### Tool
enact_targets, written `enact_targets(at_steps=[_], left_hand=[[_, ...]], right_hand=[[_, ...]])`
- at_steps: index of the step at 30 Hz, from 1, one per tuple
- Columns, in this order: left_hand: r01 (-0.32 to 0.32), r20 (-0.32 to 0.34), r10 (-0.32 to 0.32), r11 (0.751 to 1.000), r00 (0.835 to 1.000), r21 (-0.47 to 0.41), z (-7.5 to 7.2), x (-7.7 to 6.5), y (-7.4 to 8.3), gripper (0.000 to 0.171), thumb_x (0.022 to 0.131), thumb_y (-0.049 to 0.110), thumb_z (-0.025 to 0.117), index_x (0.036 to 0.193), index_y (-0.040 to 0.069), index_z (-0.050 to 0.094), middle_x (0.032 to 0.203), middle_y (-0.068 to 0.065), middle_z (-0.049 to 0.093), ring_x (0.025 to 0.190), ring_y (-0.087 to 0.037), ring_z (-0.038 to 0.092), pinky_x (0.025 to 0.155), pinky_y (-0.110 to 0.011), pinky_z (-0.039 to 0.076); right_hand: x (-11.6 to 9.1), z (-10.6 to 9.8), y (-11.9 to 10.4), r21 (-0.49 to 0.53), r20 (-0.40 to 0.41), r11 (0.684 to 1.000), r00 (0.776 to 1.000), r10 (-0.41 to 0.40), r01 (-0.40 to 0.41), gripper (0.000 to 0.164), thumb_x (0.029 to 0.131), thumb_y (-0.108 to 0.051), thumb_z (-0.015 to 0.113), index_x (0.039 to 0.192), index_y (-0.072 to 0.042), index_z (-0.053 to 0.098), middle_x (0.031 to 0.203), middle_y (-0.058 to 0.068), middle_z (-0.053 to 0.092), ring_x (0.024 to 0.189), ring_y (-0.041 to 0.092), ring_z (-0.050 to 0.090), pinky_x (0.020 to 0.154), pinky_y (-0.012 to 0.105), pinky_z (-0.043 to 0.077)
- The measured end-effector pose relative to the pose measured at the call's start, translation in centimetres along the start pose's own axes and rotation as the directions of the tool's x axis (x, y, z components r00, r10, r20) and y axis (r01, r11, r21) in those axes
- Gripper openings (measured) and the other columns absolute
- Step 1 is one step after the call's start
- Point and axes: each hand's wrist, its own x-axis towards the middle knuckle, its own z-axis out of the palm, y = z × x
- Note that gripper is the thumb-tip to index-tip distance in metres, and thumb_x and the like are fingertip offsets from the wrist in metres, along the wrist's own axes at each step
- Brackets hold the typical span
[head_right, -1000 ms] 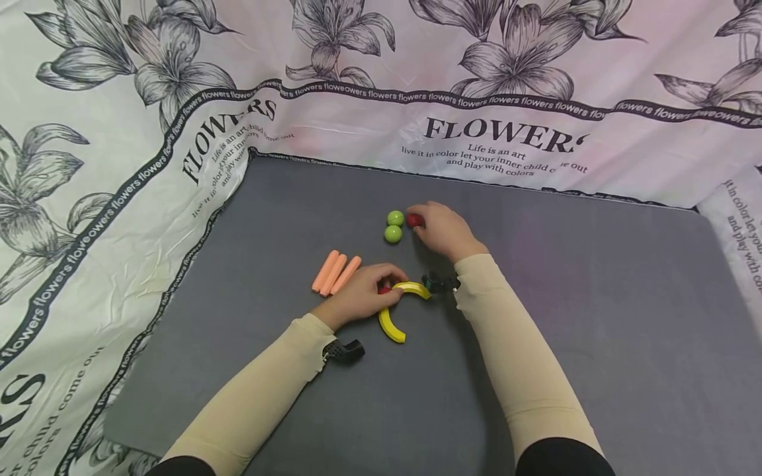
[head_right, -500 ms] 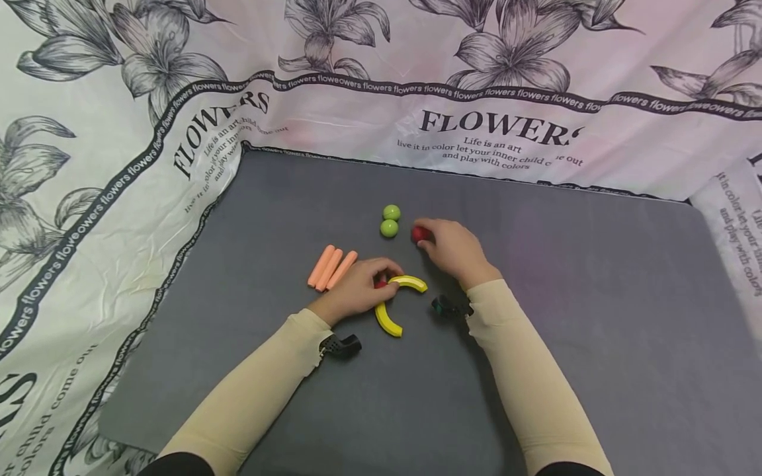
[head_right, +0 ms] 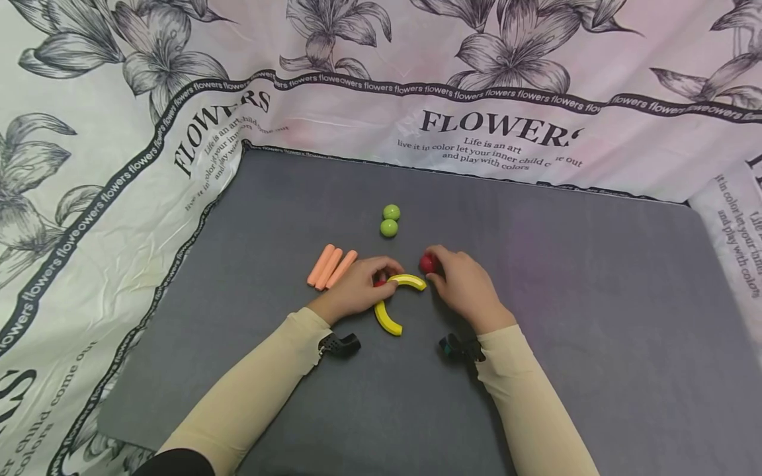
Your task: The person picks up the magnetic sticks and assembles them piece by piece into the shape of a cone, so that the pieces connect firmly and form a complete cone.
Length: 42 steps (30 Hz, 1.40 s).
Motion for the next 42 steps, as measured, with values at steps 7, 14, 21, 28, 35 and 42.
enact_targets(at_steps=[7, 14, 21, 28, 35, 42], left_hand=[[0.021, 0.0, -0.021, 1.0, 1.0, -0.009, 0.1, 0.0, 0.3, 0.024, 0.1, 0.02, 0.067, 0.123, 0.019, 0.072, 0.105, 0.007, 0.066, 0.082, -0.01, 0.057, 0.076, -0.026, 0.05], [0.026, -0.019, -0.027, 1.0, 0.999, -0.011, -0.1, 0.0, 0.3, 0.023, 0.099, 0.02, 0.068, 0.122, 0.018, 0.072, 0.104, 0.006, 0.066, 0.082, -0.011, 0.057, 0.074, -0.026, 0.049], [0.017, -0.034, -0.018, 1.0, 0.999, -0.013, 0.0, 0.1, 0.3, 0.022, 0.1, 0.019, 0.068, 0.121, 0.017, 0.072, 0.1, 0.005, 0.065, 0.08, -0.011, 0.056, 0.072, -0.026, 0.048], [0.018, -0.042, -0.018, 1.0, 0.999, -0.017, 0.1, 0.1, 0.4, 0.021, 0.101, 0.019, 0.066, 0.12, 0.017, 0.072, 0.098, 0.005, 0.064, 0.079, -0.011, 0.056, 0.071, -0.026, 0.047], [0.008, -0.037, -0.008, 1.0, 0.999, -0.01, 0.0, 0.2, 0.4, 0.021, 0.101, 0.02, 0.065, 0.121, 0.017, 0.072, 0.095, 0.006, 0.063, 0.077, -0.011, 0.056, 0.068, -0.026, 0.047], [0.011, -0.021, -0.011, 1.0, 1.0, -0.029, 0.1, 0.2, 0.2, 0.019, 0.105, 0.026, 0.065, 0.121, 0.017, 0.072, 0.088, 0.005, 0.062, 0.073, -0.011, 0.057, 0.065, -0.026, 0.047]], right_hand=[[-2.2, 0.0, 0.1, 0.053, -0.006, 0.997, 0.998, 0.055, -0.054, 0.044, 0.095, -0.015, 0.08, 0.134, -0.004, 0.063, 0.116, 0.018, 0.071, 0.104, 0.037, 0.066, 0.09, 0.057, 0.052], [-3.6, 0.2, 0.0, 0.13, -0.047, 0.988, 0.995, 0.085, -0.079, 0.041, 0.091, -0.018, 0.084, 0.127, -0.006, 0.067, 0.115, 0.015, 0.072, 0.102, 0.034, 0.066, 0.09, 0.056, 0.051], [-4.1, 0.2, -0.2, 0.114, -0.056, 0.991, 0.996, 0.075, -0.068, 0.04, 0.089, -0.021, 0.087, 0.122, -0.008, 0.069, 0.107, 0.013, 0.072, 0.096, 0.031, 0.065, 0.085, 0.053, 0.052], [-4.1, 0.3, -0.2, 0.109, -0.062, 0.992, 0.995, 0.073, -0.066, 0.038, 0.088, -0.023, 0.088, 0.117, -0.008, 0.069, 0.104, 0.012, 0.073, 0.092, 0.028, 0.066, 0.083, 0.051, 0.053], [-4.1, 0.4, -0.5, 0.105, -0.064, 0.993, 0.996, 0.054, -0.047, 0.038, 0.087, -0.025, 0.089, 0.116, -0.008, 0.069, 0.103, 0.011, 0.073, 0.09, 0.026, 0.067, 0.081, 0.05, 0.054], [-4.1, 0.7, -0.5, 0.11, -0.087, 0.994, 0.996, 0.034, -0.024, 0.037, 0.086, -0.024, 0.089, 0.115, -0.009, 0.071, 0.102, 0.01, 0.074, 0.09, 0.026, 0.067, 0.081, 0.049, 0.054]])
